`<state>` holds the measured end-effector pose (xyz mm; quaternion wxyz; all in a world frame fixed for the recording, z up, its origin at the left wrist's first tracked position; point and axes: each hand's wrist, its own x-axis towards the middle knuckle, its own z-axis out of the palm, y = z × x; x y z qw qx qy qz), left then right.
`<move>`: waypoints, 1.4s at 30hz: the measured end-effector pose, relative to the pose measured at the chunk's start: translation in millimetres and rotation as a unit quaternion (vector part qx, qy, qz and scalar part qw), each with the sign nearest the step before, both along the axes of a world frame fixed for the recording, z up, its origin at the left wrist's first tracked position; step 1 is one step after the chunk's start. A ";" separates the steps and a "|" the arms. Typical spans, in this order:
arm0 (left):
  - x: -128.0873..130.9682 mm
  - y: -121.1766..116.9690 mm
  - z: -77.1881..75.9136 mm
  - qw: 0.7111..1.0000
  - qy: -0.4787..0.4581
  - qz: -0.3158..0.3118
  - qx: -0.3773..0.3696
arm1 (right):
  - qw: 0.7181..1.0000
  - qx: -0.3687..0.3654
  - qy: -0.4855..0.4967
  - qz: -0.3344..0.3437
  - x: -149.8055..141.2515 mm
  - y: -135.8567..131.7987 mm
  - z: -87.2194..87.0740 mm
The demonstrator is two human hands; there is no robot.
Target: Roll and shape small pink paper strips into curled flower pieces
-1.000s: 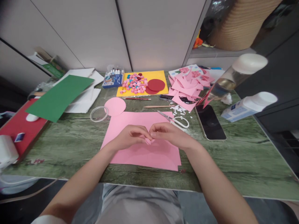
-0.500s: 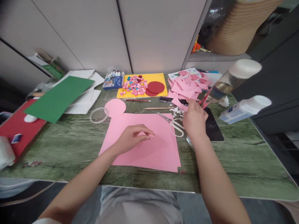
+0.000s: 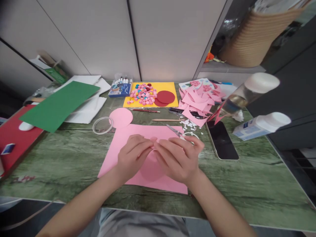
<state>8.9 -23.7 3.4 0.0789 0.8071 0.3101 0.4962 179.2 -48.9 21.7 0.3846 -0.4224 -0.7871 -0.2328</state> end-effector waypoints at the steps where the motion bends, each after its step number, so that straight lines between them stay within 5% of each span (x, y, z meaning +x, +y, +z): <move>1: -0.5 0.1 0.5 1.000 0.003 0.001 0.001 | 1.000 -0.006 0.003 -0.005 -0.2 0.2 -0.7; 15: -2.8 -0.9 -8.2 0.998 0.054 -0.001 0.014 | 1.000 -0.023 0.007 -0.011 0.7 5.5 -7.0; 24: 3.2 -4.9 6.1 0.978 -0.076 -0.032 -0.192 | 0.999 -0.018 0.050 -0.010 1.8 6.9 -5.8; 29: 3.0 -6.8 4.4 0.963 -0.105 -0.049 -0.242 | 0.999 -0.014 0.047 -0.010 3.4 7.6 -6.1; 32: 2.8 -8.6 3.8 0.942 -0.152 -0.050 -0.296 | 0.998 -0.023 0.051 -0.005 5.4 7.6 -9.0; 37: 3.6 -5.9 2.8 0.858 -0.268 -0.092 -0.428 | 0.998 -0.054 0.036 0.002 7.8 6.1 -13.6; 42: 4.9 0.1 -2.4 0.809 -0.293 -0.086 -0.502 | 0.998 -0.063 0.023 0.022 6.6 5.4 -13.8</move>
